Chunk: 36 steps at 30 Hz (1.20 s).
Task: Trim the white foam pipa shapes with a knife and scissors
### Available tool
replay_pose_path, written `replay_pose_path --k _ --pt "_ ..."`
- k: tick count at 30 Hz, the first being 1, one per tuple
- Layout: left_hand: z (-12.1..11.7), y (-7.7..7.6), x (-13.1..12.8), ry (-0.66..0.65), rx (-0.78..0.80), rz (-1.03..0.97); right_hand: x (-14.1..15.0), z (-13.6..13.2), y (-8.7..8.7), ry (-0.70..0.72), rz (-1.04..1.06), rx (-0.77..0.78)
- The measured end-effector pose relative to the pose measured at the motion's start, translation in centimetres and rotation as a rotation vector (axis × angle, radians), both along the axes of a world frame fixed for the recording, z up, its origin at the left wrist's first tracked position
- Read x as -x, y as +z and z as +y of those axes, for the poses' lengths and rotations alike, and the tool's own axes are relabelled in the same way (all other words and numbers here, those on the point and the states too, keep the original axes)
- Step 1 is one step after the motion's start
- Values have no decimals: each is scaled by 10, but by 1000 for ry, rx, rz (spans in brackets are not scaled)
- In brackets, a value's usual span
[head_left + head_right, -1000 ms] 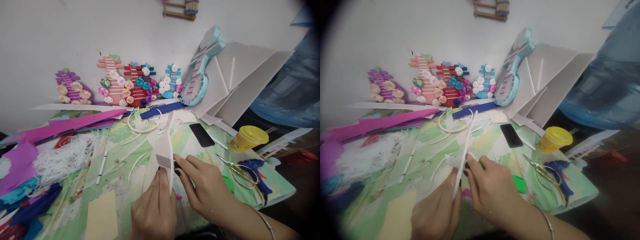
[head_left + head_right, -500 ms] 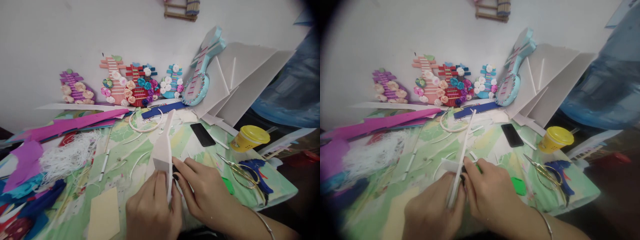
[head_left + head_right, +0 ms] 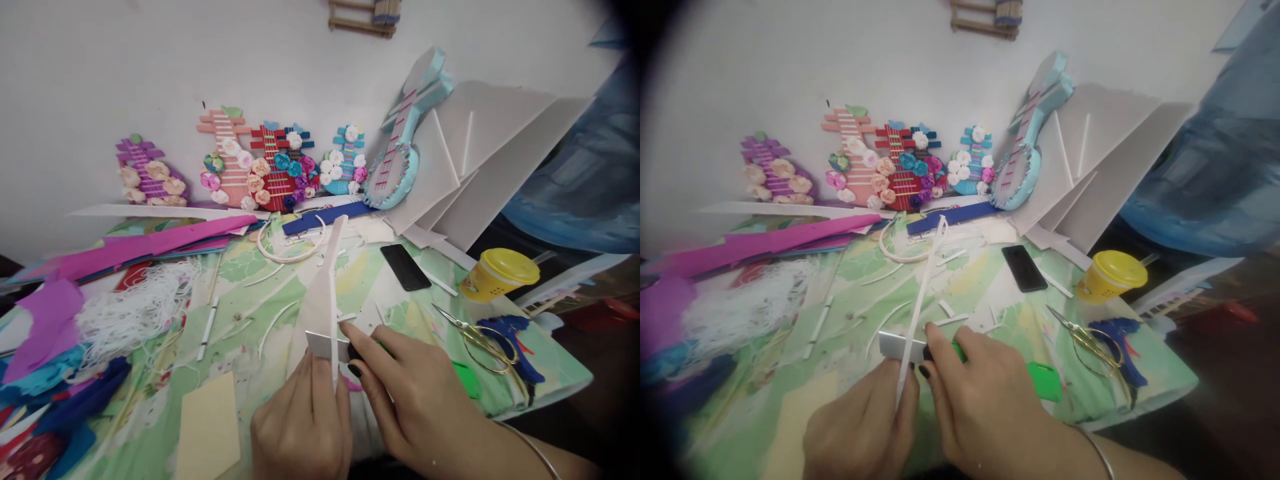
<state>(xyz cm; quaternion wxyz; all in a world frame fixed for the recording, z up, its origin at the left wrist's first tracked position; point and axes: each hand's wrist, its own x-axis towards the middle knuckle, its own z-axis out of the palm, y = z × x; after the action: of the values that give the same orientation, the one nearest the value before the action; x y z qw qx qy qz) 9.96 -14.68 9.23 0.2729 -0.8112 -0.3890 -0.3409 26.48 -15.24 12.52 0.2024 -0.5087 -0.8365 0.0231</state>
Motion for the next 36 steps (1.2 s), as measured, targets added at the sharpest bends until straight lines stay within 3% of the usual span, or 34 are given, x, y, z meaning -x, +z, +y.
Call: replay_pose_path --k 14,21,36 --pt "0 4 2 15 -6 -52 -1 1 1 12 13 26" --pt "-1 -1 -1 -49 -25 -15 -1 3 1 -12 12 -38" --pt "-3 -3 -1 -52 2 -38 0 4 3 1 46 39"
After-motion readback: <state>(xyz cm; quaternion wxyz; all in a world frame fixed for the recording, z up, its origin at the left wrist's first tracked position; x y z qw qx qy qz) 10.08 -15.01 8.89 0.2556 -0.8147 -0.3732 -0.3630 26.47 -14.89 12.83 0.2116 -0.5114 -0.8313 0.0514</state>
